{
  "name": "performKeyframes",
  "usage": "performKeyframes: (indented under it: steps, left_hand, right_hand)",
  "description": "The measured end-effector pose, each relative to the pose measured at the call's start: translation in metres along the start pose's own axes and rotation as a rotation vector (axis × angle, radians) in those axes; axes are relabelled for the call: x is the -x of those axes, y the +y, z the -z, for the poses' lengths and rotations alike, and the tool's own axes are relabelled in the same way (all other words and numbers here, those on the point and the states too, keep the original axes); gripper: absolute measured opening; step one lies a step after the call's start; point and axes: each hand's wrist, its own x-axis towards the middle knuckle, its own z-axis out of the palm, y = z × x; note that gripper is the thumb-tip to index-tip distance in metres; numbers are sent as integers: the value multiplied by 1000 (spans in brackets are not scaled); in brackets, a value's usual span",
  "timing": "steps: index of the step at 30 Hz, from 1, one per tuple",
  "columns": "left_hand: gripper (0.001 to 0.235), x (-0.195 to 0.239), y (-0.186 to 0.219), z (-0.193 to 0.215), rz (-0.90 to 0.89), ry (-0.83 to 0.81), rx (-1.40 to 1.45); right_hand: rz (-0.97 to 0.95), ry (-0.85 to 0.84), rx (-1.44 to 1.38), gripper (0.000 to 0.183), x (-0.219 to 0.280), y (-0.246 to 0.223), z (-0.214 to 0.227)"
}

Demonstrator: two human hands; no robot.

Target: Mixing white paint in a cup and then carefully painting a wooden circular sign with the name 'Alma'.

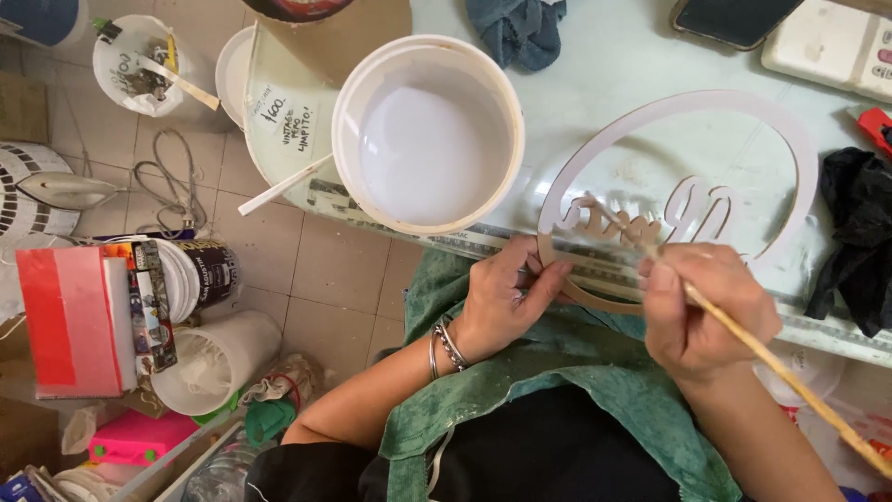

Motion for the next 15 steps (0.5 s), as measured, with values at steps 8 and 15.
performKeyframes:
  steps: [8,15]
  left_hand:
    - [11,0,-6,-1,-47,47,-67]
    - [14,0,-4,0,-30,39,-62]
  right_hand:
    - [-311,-176,541,25,3,-17,5]
    - [-111,-55,107,28,-16,-15,-1]
